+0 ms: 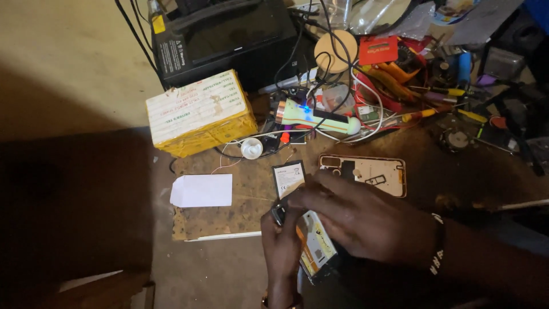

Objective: Disassembling a smartphone using a precision screwdriver and removing internal components like the battery.

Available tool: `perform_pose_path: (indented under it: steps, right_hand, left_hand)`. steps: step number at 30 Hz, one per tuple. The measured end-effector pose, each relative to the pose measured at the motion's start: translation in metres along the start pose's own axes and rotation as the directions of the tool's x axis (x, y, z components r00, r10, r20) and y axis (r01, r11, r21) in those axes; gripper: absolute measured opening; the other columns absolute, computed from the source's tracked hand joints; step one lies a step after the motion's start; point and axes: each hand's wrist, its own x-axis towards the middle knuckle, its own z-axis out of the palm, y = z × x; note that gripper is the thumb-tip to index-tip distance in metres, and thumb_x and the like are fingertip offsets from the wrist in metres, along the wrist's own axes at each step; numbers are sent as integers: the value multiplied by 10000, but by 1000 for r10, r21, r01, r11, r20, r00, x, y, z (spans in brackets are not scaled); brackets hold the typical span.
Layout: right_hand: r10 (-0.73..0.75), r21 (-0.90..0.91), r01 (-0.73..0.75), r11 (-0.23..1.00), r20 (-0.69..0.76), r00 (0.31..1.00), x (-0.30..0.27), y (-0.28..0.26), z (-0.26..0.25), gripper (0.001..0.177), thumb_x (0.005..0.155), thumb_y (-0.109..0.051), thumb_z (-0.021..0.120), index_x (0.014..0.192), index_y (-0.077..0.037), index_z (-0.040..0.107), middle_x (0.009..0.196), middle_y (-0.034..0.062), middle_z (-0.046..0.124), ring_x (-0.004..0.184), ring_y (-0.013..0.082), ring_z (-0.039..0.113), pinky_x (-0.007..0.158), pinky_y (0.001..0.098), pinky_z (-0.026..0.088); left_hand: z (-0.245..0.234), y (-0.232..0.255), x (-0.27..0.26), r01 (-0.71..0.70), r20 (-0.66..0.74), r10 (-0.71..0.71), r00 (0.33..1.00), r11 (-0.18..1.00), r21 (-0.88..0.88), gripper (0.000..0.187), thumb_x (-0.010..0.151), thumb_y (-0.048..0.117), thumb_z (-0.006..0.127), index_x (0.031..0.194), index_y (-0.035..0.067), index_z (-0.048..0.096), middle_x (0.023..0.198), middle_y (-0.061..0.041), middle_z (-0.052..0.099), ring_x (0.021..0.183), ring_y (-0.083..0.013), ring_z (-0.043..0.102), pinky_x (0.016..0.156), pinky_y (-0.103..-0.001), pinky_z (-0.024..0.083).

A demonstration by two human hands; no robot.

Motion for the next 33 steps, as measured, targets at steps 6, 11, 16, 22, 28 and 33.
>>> perform_pose_path:
  steps: [6,11,16,22,28,33]
  right_hand:
    - [2,-186,-8,982,-33,999,9,-8,-5,250,1052,-256,637,1275,-153,590,1113,99,674,852,309,703,660,441,557]
    - [147,-120,-149,982,-23,989,-1,9,7,330,1048,-305,612,1368,-226,595,791,106,753,594,305,721,518,429,496]
    - [-26,36,28,999,-50,998,13,-3,-9,350,1073,-189,530,1407,-92,565,1273,119,660,1162,304,673,981,388,514]
    - [-18,-14,17,1000,-31,999,17,-3,-11,307,1087,-203,511,1360,-78,575,1257,60,670,1052,224,719,893,349,529]
    - [34,-168,-48,985,-82,996,8,14,8,313,1044,-286,623,1331,-160,620,1124,91,766,815,285,768,684,406,570]
    - [-103,100,107,989,-45,994,14,1,2,357,1046,-90,559,1403,-98,565,1225,138,657,1002,284,683,915,366,517]
  left_hand:
    - [3,10,-1,134,-58,-135,989,991,-13,337,896,252,728,1058,-3,879,976,-127,874,960,-230,786,817,-365,585]
    - [0,4,2,104,-26,-106,994,993,-52,394,865,326,749,1095,53,916,874,-92,856,867,-178,768,727,-341,558]
    - [-3,-7,6,-18,35,20,999,998,-61,302,936,282,709,1001,33,867,881,-71,824,847,-181,740,744,-333,550]
    - [-4,-7,5,-45,78,51,996,996,-79,283,950,289,713,986,46,853,799,-54,775,781,-183,718,704,-345,520]
    - [-7,-8,6,-17,44,18,999,999,-30,298,928,316,733,990,65,879,838,-42,822,815,-171,749,706,-331,535]
    - [-10,-21,9,-74,51,77,996,995,-63,337,1007,248,725,713,136,604,658,43,481,654,-117,440,609,-357,327]
